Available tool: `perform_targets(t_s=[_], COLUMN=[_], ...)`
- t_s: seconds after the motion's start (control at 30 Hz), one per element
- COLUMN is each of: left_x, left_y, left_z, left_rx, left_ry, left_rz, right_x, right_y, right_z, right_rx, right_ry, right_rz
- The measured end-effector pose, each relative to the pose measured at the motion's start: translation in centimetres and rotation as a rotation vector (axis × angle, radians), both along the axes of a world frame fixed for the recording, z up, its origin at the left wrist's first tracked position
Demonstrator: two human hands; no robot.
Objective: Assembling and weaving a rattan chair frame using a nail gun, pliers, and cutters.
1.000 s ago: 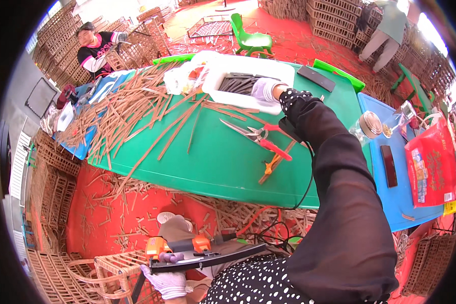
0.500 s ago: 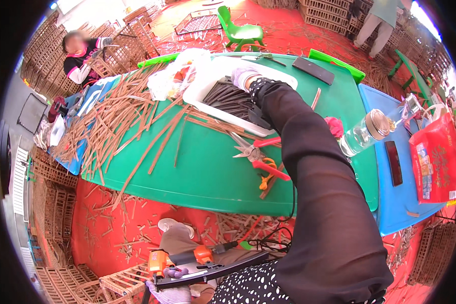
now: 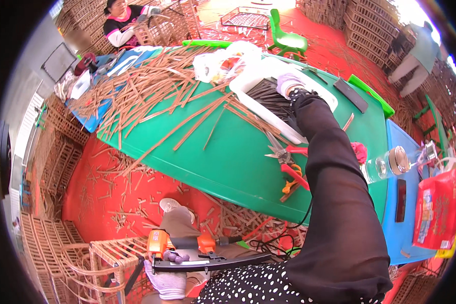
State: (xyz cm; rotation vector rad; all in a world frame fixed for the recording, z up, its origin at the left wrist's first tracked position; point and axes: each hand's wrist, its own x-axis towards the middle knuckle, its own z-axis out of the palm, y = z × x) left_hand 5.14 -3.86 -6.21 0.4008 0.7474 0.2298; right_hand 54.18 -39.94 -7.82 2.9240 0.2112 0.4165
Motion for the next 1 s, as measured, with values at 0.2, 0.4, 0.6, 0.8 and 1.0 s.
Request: perform_targets(t_s=[0.2, 0.4, 0.6, 0.8, 1.0], left_x=[-0.3, 1.0, 1.5, 1.2, 1.0], left_y=[-0.2, 1.1, 1.2, 0.6, 1.3], left_z=[0.0, -1.2, -1.7, -0.9, -2.4], left_rx=[-0.087, -0.146, -0.177, -0.165, -0.276], left_ry=[-0.048, -0.172, 0.025, 0.011, -0.069], left_rz=[-0.023, -0.058, 0.112, 0.188, 0.195], right_x=[-5.4, -20.8, -37.7, -42.1, -42.8], right_y=[1.8, 11.1, 19.0, 22.7, 24.0], right_z=[6.5, 8.3, 5.0, 1.8, 1.1], right_rx=[0.566, 0.949, 0.672, 0.424, 0.346], right_ry=[0.098, 0.505, 0.58, 0.484, 0.418], right_rz=[0.044, 0.559, 1.19, 1.077, 1.058])
